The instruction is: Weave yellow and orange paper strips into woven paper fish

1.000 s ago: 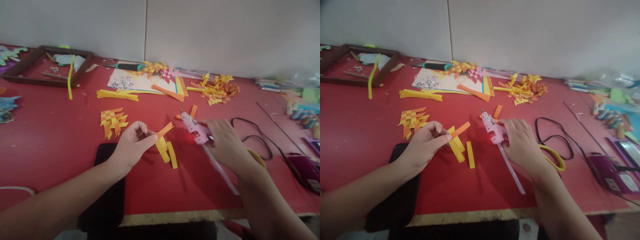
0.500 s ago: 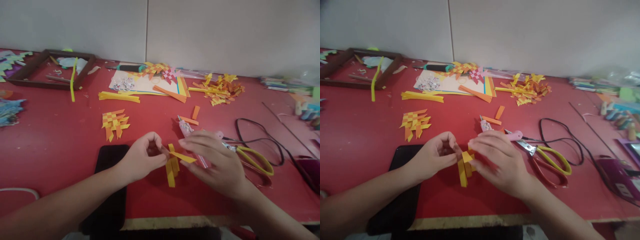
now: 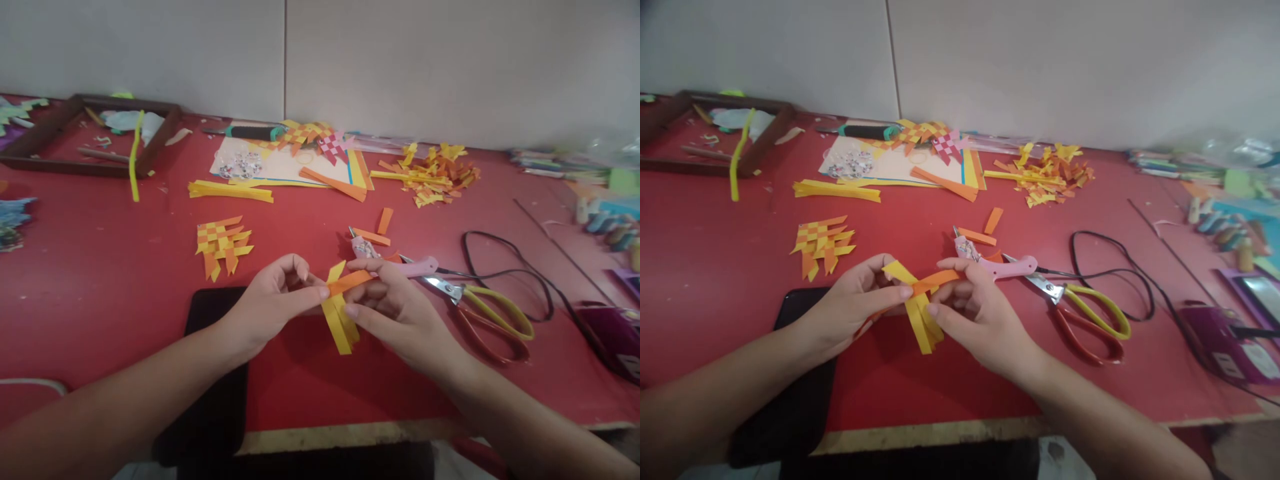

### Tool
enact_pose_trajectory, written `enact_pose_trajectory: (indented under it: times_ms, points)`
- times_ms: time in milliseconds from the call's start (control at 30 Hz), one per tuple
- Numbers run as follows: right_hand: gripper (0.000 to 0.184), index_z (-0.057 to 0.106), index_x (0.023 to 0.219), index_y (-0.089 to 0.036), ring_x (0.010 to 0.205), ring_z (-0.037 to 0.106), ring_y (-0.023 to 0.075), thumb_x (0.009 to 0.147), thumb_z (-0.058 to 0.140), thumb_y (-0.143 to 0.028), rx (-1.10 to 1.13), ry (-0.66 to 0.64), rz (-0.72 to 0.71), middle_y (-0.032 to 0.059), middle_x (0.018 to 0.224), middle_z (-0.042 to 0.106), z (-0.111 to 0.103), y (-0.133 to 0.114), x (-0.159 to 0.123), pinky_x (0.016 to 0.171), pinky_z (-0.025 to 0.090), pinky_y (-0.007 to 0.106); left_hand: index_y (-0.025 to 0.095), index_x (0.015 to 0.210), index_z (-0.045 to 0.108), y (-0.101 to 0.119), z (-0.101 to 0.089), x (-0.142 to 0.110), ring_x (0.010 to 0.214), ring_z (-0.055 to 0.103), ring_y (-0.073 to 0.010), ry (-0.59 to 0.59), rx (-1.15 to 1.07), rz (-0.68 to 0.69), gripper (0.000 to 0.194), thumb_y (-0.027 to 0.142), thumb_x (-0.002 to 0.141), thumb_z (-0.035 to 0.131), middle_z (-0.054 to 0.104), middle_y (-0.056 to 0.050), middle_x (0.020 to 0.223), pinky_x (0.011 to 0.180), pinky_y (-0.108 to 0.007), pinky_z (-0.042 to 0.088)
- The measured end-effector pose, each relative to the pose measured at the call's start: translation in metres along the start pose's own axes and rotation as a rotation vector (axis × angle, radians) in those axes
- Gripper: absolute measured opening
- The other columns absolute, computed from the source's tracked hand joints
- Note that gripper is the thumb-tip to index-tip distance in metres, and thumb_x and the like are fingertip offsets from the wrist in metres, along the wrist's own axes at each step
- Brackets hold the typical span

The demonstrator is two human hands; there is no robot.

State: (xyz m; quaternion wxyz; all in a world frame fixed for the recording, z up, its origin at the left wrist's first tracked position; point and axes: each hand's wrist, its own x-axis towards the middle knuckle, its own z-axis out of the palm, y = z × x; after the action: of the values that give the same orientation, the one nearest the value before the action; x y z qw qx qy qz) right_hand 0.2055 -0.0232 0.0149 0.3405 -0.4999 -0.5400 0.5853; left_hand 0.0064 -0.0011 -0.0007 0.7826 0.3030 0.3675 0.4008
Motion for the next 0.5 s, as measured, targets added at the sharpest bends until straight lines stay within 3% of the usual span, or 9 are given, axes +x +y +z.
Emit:
enact_pose_trajectory:
  times_ms: [167, 400, 500]
  points:
    - [0.047, 0.047, 0.124, -0.023, 0.065, 0.064, 0.0105, 0.084, 0.071, -0.024, 0.012, 0.033, -0.017, -0.003, 0.077, 0.066, 0.0021, 0.0012, 0.0022, 0.055, 0.053, 0.021, 0.018, 0.076, 0.046, 0.0021, 0.0015, -0.0013, 0.072, 0.07, -0.0096, 0.038, -0.013, -0.001, 0.035, 0.014, 0.077, 0.081, 0.071, 0.005, 0.075, 0.074, -0.027, 0.062]
    - [0.058, 0.039, 0.135, -0.022, 0.064, 0.067, 0.0106, 0.085, 0.069, -0.021, -0.025, 0.018, -0.099, -0.0037, 0.077, 0.068, 0.0019, 0.0019, 0.0015, 0.054, 0.054, 0.02, 0.018, 0.074, 0.044, 0.0026, 0.0034, -0.0014, 0.067, 0.068, -0.0087, 0.072, 0.008, 0.004, 0.037, 0.016, 0.075, 0.082, 0.07, 0.005, 0.073, 0.071, -0.025, 0.06]
    - [0.061, 0.038, 0.141, -0.024, 0.075, 0.071, 0.0133, 0.087, 0.068, -0.023, -0.131, 0.036, -0.154, -0.0005, 0.086, 0.07, -0.0001, 0.0044, 0.0007, 0.064, 0.06, 0.023, 0.019, 0.075, 0.044, 0.0014, 0.0027, -0.0015, 0.071, 0.069, -0.0094, 0.061, 0.045, 0.007, 0.037, 0.017, 0.076, 0.08, 0.071, 0.005, 0.074, 0.073, -0.025, 0.059]
